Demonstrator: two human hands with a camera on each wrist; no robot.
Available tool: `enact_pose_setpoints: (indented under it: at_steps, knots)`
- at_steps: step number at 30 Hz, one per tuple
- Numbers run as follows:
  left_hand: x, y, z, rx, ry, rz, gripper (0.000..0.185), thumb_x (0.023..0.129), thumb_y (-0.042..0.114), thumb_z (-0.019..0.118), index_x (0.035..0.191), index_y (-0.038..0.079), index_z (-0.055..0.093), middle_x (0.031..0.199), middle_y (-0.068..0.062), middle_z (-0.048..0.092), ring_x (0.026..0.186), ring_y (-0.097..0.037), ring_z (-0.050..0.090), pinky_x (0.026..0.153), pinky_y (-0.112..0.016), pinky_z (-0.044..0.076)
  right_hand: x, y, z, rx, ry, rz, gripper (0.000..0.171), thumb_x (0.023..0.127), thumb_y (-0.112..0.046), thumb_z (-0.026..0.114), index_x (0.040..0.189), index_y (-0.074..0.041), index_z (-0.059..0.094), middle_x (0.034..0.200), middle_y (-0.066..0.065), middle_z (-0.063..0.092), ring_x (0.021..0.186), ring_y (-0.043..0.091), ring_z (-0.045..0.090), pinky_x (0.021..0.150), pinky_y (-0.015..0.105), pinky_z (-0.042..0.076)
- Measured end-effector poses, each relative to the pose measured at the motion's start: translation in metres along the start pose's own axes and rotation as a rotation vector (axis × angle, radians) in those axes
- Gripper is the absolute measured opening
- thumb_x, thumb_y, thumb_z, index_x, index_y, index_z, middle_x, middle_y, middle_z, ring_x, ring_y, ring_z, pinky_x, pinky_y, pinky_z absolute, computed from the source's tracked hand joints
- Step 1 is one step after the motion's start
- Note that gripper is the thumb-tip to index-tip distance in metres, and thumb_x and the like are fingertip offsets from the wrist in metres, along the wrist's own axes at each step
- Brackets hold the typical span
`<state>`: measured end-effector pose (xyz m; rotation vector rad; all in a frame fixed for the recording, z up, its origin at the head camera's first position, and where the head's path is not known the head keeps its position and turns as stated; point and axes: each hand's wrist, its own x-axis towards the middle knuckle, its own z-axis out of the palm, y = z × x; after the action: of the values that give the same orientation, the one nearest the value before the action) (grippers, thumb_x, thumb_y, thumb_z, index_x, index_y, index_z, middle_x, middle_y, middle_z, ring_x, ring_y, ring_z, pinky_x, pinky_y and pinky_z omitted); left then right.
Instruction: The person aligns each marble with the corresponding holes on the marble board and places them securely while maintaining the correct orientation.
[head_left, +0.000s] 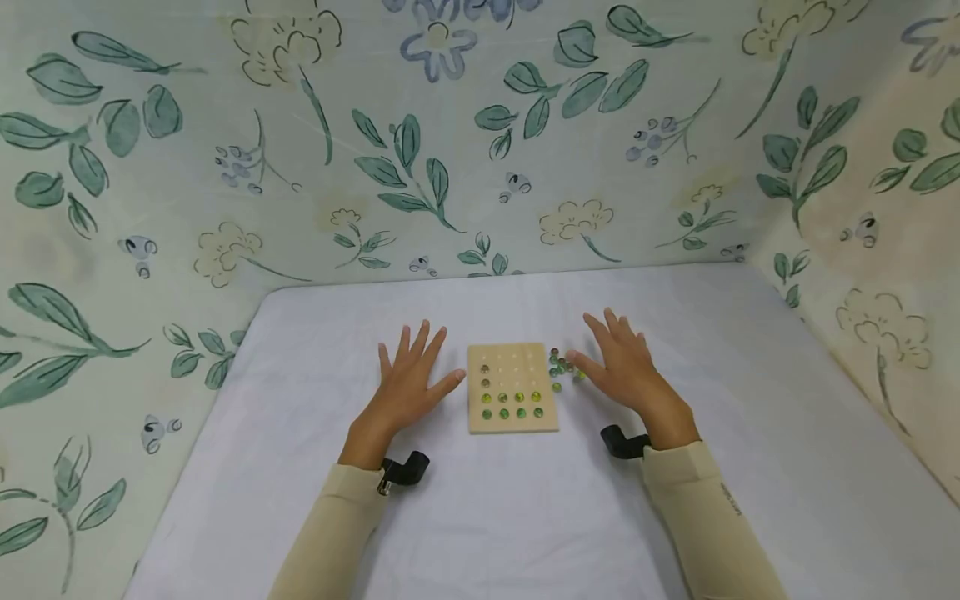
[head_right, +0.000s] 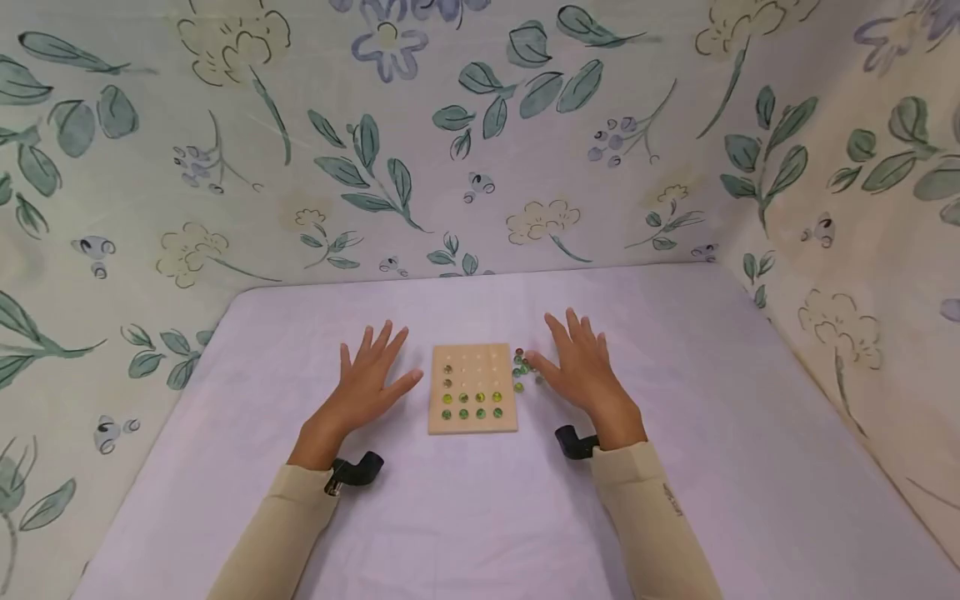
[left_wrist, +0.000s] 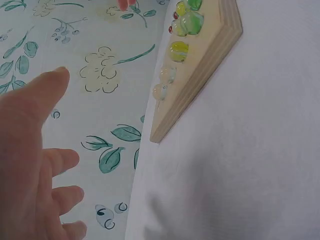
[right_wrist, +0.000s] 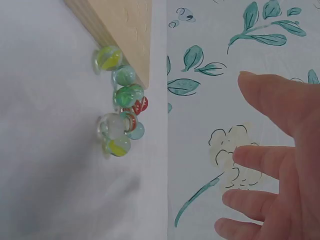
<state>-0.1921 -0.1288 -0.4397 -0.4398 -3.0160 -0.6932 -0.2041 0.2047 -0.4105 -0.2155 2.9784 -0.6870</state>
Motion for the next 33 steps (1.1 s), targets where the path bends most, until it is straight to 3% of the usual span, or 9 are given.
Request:
enact_pose_setpoints:
  at_steps: [4, 7, 13, 17, 20, 26, 33]
  knots:
    - [0.002, -0.002, 0.004, -0.201, -0.051, 0.034, 0.078, 0.094, 0.062, 0.044, 0.156, 0.023, 0.016, 0.162, -0.007, 0.003, 0.147, -0.029, -0.009, 0.115, -0.056, -0.010, 0.001, 0.001, -0.002, 0.036, -0.039, 0.010, 0.081, 0.094, -0.055, 0.052, 0.155, -0.011, 0.020, 0.160, 0.022, 0.004, 0.145, 0.043, 0.000, 0.113, 0.065, 0.004]
    - [0.003, -0.004, 0.009, -0.272, -0.094, 0.044, 0.078, 0.094, 0.057, 0.049, 0.156, 0.023, 0.016, 0.162, -0.009, 0.004, 0.148, -0.030, -0.006, 0.118, -0.050, -0.006, 0.001, 0.003, -0.003, 0.062, -0.070, 0.010, 0.079, 0.094, -0.054, 0.052, 0.154, -0.011, 0.022, 0.159, 0.023, 0.010, 0.144, 0.044, 0.009, 0.112, 0.066, 0.013]
    - [0.005, -0.002, 0.010, -0.280, -0.162, 0.040, 0.087, 0.088, 0.062, 0.055, 0.156, 0.027, 0.013, 0.162, -0.005, 0.004, 0.148, -0.027, -0.004, 0.119, -0.044, -0.002, -0.001, 0.005, -0.008, 0.100, -0.090, -0.034, 0.068, 0.095, -0.044, 0.057, 0.149, -0.008, 0.034, 0.151, 0.022, 0.033, 0.138, 0.042, 0.029, 0.108, 0.061, 0.029]
    - [0.005, -0.002, 0.011, -0.259, -0.169, 0.047, 0.091, 0.086, 0.060, 0.060, 0.156, 0.025, 0.013, 0.162, -0.005, 0.006, 0.148, -0.028, -0.002, 0.119, -0.045, -0.003, -0.002, 0.007, -0.008, 0.122, -0.102, -0.018, 0.062, 0.094, -0.041, 0.059, 0.145, -0.009, 0.041, 0.139, 0.025, 0.045, 0.125, 0.041, 0.045, 0.096, 0.059, 0.044]
    - [0.005, -0.002, 0.013, -0.255, -0.176, 0.045, 0.092, 0.086, 0.060, 0.061, 0.156, 0.025, 0.013, 0.162, -0.006, 0.006, 0.148, -0.028, -0.002, 0.119, -0.044, -0.004, -0.002, 0.008, -0.008, 0.125, -0.111, -0.002, 0.057, 0.094, -0.038, 0.061, 0.141, -0.010, 0.046, 0.125, 0.023, 0.054, 0.111, 0.037, 0.055, 0.084, 0.050, 0.052]
    - [0.004, -0.005, 0.014, -0.338, -0.193, 0.052, 0.090, 0.086, 0.055, 0.064, 0.156, 0.027, 0.015, 0.162, -0.004, 0.011, 0.148, -0.025, 0.003, 0.120, -0.043, 0.000, -0.002, 0.010, -0.005, 0.137, -0.137, -0.008, 0.044, 0.093, -0.033, 0.063, 0.130, -0.010, 0.055, 0.102, 0.014, 0.062, 0.090, 0.028, 0.058, 0.070, 0.036, 0.051]
    - [0.003, -0.009, 0.019, -0.389, -0.205, 0.053, 0.091, 0.083, 0.055, 0.068, 0.155, 0.028, 0.020, 0.161, 0.002, 0.014, 0.148, -0.020, 0.005, 0.120, -0.041, 0.000, 0.000, 0.016, 0.000, 0.170, -0.193, -0.013, 0.031, 0.092, -0.026, 0.065, 0.119, -0.012, 0.059, 0.097, 0.010, 0.062, 0.087, 0.025, 0.056, 0.068, 0.033, 0.048]
